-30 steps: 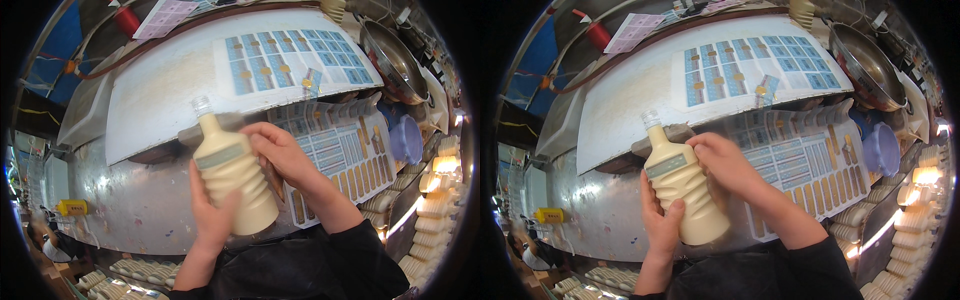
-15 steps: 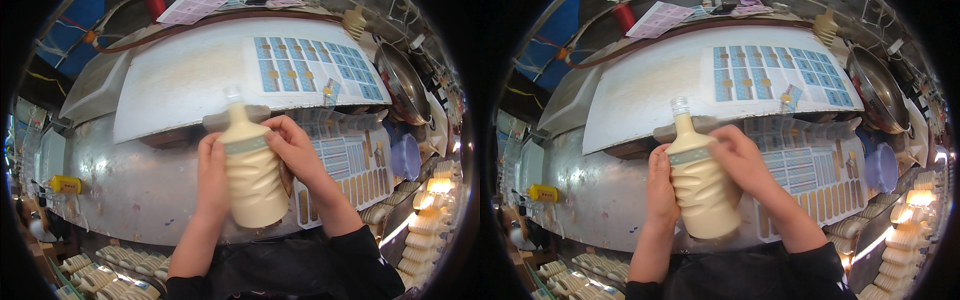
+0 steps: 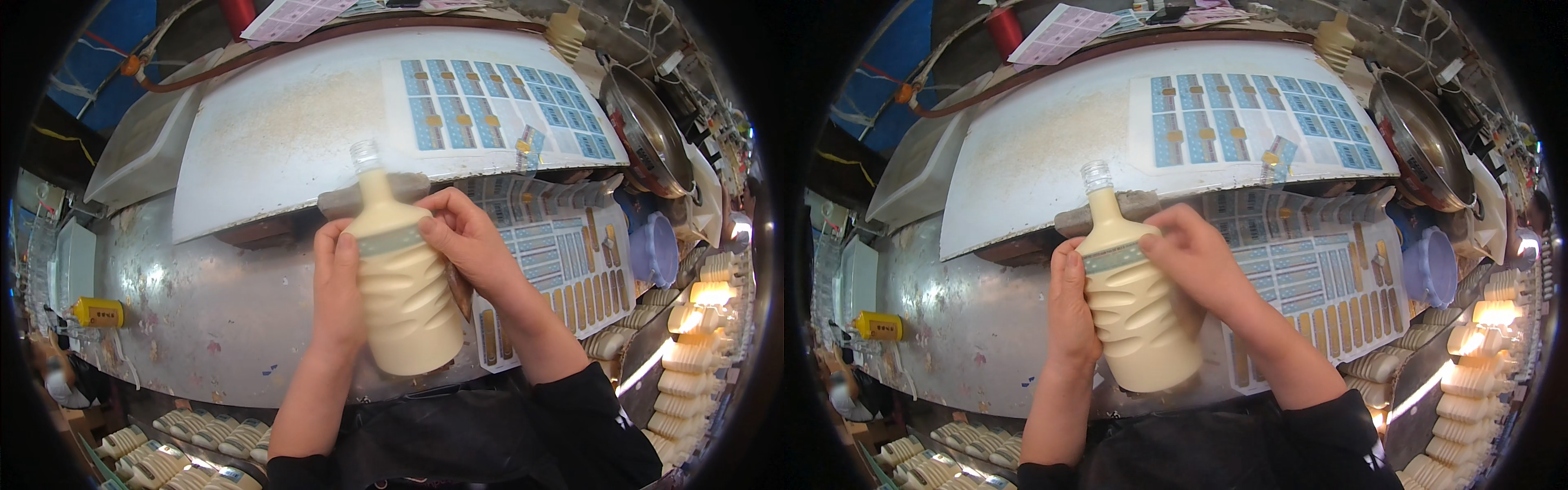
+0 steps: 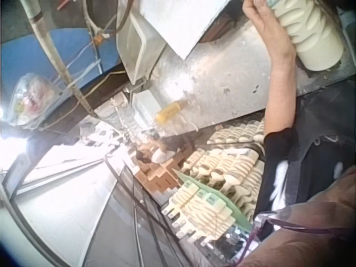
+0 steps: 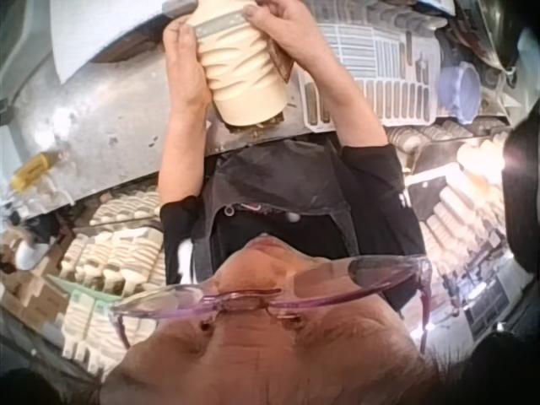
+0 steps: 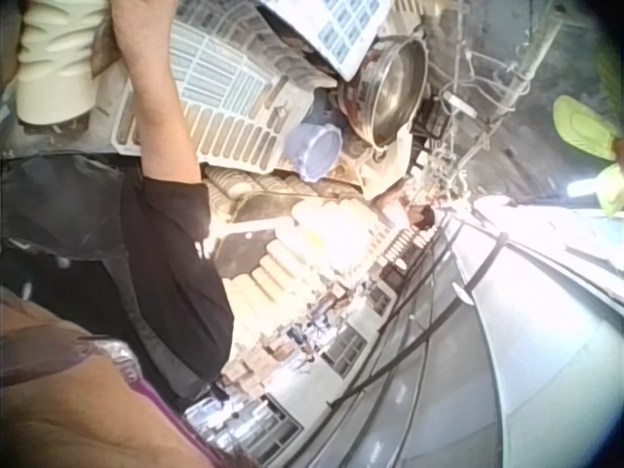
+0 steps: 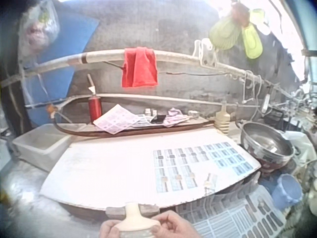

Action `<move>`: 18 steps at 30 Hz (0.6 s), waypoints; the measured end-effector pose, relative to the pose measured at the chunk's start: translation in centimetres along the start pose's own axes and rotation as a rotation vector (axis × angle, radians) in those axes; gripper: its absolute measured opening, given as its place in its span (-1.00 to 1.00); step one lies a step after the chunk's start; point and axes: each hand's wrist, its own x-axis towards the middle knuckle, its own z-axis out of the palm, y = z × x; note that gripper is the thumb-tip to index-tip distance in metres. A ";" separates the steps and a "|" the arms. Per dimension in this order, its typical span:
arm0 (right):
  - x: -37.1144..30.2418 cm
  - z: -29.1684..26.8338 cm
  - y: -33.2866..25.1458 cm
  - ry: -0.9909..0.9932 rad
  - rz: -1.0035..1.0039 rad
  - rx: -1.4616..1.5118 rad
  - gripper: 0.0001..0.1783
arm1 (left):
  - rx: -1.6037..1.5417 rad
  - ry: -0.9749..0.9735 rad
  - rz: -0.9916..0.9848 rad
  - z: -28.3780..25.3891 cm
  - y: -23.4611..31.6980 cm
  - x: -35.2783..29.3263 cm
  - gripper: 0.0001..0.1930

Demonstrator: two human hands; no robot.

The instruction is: The person applies adhesive labels to a ribbed plastic bottle, peeling each label from a sheet and smoothing it onto the bottle's surface. The person rotates the bottle to align and apply multiple labels in sequence.

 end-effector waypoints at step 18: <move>0.4 5.6 -5.7 0.231 -0.557 -0.641 -0.63 | 0.095 -0.001 0.038 0.4 0.6 -0.8 -0.68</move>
